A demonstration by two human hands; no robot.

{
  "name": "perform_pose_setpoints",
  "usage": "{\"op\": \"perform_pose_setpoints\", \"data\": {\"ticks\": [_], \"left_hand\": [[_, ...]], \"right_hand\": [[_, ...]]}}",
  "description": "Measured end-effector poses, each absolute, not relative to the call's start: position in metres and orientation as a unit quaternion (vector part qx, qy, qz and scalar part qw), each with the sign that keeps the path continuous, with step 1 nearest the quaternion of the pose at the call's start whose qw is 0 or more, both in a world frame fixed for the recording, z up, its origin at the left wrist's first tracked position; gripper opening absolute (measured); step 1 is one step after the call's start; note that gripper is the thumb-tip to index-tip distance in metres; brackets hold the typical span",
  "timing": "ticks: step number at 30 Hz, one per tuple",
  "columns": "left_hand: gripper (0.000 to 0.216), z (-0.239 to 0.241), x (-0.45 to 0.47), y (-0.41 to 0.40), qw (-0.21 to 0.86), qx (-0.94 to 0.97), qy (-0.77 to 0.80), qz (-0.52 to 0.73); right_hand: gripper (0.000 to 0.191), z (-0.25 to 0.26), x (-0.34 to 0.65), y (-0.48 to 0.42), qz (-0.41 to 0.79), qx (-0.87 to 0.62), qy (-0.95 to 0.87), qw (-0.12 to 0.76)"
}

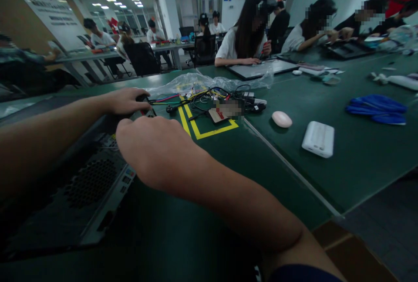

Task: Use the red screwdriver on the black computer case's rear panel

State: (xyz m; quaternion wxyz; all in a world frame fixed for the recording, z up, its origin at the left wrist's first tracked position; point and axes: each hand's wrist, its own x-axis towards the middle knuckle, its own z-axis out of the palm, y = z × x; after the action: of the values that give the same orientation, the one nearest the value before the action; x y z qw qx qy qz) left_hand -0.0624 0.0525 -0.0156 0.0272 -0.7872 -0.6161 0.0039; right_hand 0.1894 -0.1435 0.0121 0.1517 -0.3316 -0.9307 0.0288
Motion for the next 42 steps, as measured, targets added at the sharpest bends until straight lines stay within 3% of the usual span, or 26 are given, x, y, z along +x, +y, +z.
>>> {"op": "perform_pose_setpoints", "data": {"ticks": [4, 17, 36, 42], "left_hand": [[0.082, -0.024, -0.063, 0.049, 0.012, -0.776, -0.629, -0.043], [0.077, -0.017, -0.046, 0.028, 0.018, -0.763, -0.646, -0.034], [0.074, -0.019, -0.049, 0.031, 0.026, -0.768, -0.639, -0.041], [0.076, -0.019, -0.048, 0.03, 0.029, -0.77, -0.637, -0.032]], "right_hand": [[0.029, 0.014, 0.19, -0.145, 0.009, -0.336, -0.931, 0.139], [0.01, 0.022, 0.182, -0.146, -0.023, -0.4, -0.916, 0.027], [0.018, 0.022, 0.186, -0.143, -0.001, -0.389, -0.92, 0.049], [0.028, 0.022, 0.184, -0.143, -0.011, -0.399, -0.917, 0.021]]}}
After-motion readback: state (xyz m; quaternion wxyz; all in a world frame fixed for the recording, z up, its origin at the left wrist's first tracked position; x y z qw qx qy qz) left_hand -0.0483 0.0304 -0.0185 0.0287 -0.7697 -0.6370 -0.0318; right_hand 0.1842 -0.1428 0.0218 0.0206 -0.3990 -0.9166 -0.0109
